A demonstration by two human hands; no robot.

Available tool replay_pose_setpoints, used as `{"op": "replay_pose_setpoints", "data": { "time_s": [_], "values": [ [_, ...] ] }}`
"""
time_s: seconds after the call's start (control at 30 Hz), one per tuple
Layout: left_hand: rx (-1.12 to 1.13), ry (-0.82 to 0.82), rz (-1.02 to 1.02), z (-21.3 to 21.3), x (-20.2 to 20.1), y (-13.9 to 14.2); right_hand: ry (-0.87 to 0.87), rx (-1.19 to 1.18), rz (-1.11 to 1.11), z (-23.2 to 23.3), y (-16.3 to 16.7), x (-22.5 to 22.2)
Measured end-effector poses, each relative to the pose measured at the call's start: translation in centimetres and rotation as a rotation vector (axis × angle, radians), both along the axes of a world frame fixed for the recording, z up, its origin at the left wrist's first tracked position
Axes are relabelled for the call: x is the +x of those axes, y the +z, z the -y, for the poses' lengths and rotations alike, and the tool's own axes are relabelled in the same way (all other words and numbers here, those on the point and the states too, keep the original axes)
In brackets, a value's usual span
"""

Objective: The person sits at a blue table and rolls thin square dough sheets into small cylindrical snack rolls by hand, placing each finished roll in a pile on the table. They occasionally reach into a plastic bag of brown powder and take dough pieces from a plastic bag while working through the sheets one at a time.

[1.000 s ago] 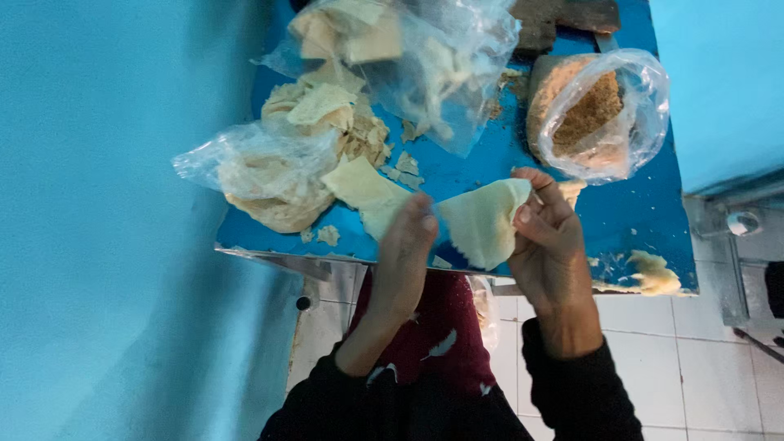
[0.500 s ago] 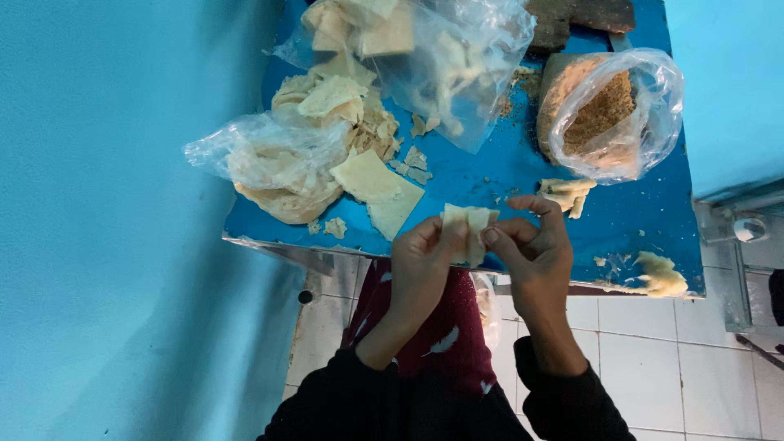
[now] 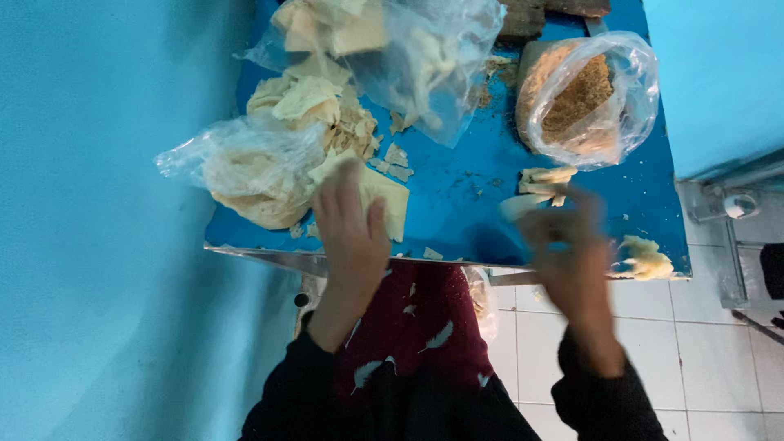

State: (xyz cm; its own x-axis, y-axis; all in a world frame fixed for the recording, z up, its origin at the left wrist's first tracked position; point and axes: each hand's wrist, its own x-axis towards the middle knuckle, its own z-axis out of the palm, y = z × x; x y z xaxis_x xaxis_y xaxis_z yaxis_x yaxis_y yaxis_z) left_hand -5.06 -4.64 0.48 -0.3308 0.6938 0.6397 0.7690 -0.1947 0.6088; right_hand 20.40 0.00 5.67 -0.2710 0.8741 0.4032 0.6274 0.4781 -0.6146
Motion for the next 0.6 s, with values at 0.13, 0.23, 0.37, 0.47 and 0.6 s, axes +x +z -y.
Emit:
{"op": "replay_pose_setpoints", "data": {
  "time_s": [0.13,0.23,0.37,0.47,0.6],
  "values": [
    [-0.032,-0.312,-0.214,0.7,2.8,-1.2,0.099,-0.102,0.073,1.6,-0.7,-1.1],
    [-0.083,-0.458,-0.226,0.3,3.8,-2.0,-0.069,-0.100,0.064,1.9,-0.3,1.0],
    [-0.067,-0.432,-0.303,-1.3,4.6,-2.3,0.078,-0.191,0.052,2.2,-1.2,1.3],
    [-0.112,-0.407,-0.264,-2.4,5.2,-2.0,0.229,-0.052,0.053,1.9,-2.9,-0.6],
    [-0.122,-0.367,0.021,-2.8,5.5,-1.2,0.060,-0.220,-0.183,-0.5,-3.9,-1.2]
  ]
}}
